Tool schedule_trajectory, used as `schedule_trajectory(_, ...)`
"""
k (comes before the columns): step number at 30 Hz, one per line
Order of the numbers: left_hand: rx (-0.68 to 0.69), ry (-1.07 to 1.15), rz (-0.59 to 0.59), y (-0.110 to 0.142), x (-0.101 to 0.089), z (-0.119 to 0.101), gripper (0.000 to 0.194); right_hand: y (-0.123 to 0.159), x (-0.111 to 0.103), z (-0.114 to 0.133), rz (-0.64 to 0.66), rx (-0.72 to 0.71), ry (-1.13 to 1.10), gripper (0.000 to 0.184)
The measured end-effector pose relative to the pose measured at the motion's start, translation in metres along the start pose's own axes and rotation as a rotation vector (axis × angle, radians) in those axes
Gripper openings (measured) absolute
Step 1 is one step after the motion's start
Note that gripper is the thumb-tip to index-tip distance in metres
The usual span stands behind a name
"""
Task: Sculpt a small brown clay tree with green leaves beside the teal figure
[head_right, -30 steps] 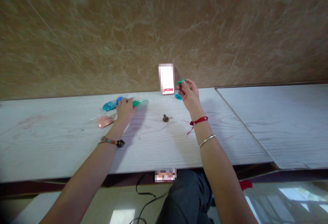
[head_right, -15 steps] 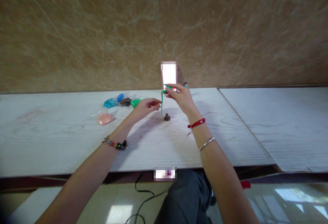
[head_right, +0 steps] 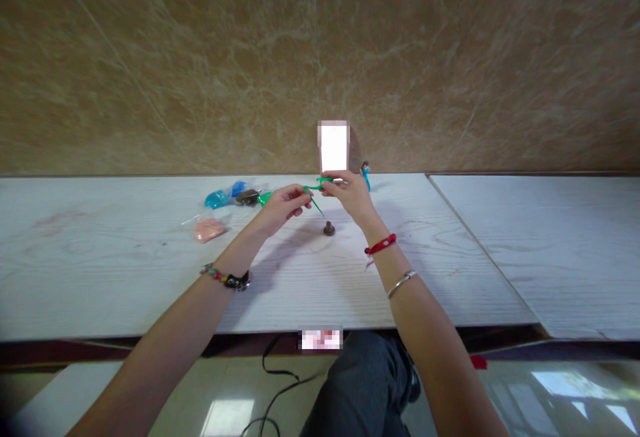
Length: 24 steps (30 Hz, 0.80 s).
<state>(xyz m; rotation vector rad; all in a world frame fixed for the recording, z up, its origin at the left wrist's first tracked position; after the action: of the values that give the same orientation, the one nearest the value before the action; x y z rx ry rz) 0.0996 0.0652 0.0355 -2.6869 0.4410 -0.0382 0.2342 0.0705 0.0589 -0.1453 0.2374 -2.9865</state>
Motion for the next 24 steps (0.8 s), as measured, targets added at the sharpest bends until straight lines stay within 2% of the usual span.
schedule_trajectory(3,-0.027,0.094,-0.111,0.000,-0.009,0.002,0.022,0.000,0.006,-0.002,0.043,-0.043,0.174,0.032)
schedule_trajectory(6,-0.036,0.053,-0.199,0.001,-0.015,0.003,0.022,0.000,0.015,-0.010,0.077,-0.067,0.332,0.036)
schedule_trajectory(10,-0.006,-0.059,-0.221,0.001,-0.017,0.004,0.023,0.000,0.021,-0.018,-0.038,-0.120,0.547,0.033)
schedule_trajectory(15,-0.048,-0.083,-0.225,0.002,-0.016,0.010,0.030,0.001,0.028,-0.024,-0.109,-0.090,0.615,0.024)
schedule_trajectory(19,-0.036,-0.110,-0.232,0.003,-0.018,0.007,0.025,-0.002,0.024,-0.028,-0.100,0.019,0.489,0.010)
schedule_trajectory(24,-0.067,-0.150,-0.267,0.003,-0.024,0.006,0.021,-0.009,0.010,-0.033,-0.072,0.181,0.123,0.019)
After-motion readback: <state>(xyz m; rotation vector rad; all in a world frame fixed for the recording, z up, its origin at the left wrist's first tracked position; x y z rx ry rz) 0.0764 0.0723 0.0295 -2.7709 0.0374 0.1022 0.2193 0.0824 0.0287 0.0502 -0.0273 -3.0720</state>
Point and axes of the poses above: each hand's wrist, its own y-axis away from the middle knuckle, its own x-axis out of the palm, z = x × y, the point moved 7 cm from there along -y, towards the middle knuckle, and after that the axes turned 13 degrees about x, right-handed, at the moved point
